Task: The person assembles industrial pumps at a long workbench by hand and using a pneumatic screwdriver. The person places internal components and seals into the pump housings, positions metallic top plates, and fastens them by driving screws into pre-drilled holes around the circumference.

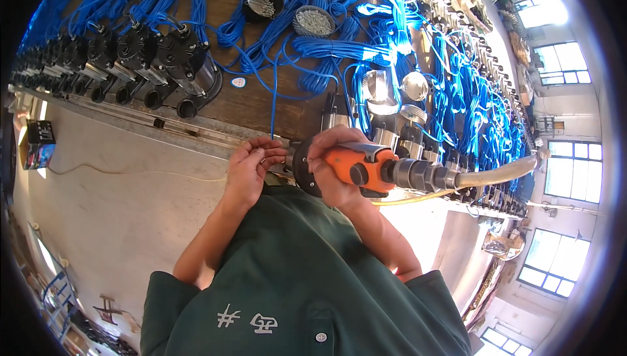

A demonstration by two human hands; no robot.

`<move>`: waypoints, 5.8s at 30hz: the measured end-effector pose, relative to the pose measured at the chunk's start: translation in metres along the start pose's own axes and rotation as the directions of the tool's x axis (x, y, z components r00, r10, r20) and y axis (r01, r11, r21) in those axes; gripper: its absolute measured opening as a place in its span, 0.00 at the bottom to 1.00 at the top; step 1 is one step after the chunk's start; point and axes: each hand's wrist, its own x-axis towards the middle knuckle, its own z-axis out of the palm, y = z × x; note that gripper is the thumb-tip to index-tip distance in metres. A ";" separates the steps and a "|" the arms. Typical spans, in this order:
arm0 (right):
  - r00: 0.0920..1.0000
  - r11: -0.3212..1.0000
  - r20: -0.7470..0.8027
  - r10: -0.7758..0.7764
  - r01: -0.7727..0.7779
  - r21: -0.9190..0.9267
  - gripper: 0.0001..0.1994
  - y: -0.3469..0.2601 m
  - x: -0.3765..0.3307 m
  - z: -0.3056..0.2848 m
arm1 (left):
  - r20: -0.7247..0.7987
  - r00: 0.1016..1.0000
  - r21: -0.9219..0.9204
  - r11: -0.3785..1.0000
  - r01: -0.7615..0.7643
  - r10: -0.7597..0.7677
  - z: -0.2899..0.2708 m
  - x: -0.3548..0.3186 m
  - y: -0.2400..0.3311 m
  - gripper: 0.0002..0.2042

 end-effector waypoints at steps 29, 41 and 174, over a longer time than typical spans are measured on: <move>0.857 0.886 -0.475 -0.200 0.365 0.285 0.18 -0.047 -0.016 -0.074 | 0.338 0.786 0.258 0.854 0.452 -0.518 0.115 -0.005 0.011 0.08; 0.847 0.957 -0.529 0.052 0.109 0.268 0.18 -0.022 -0.047 -0.099 | 0.337 0.608 0.941 0.233 -0.245 -0.719 0.160 0.025 0.009 0.18; 0.313 0.824 -0.893 0.322 0.372 0.428 0.18 0.037 -0.196 -0.228 | 0.759 0.418 0.381 -0.180 -0.907 -0.498 0.230 0.005 -0.021 0.43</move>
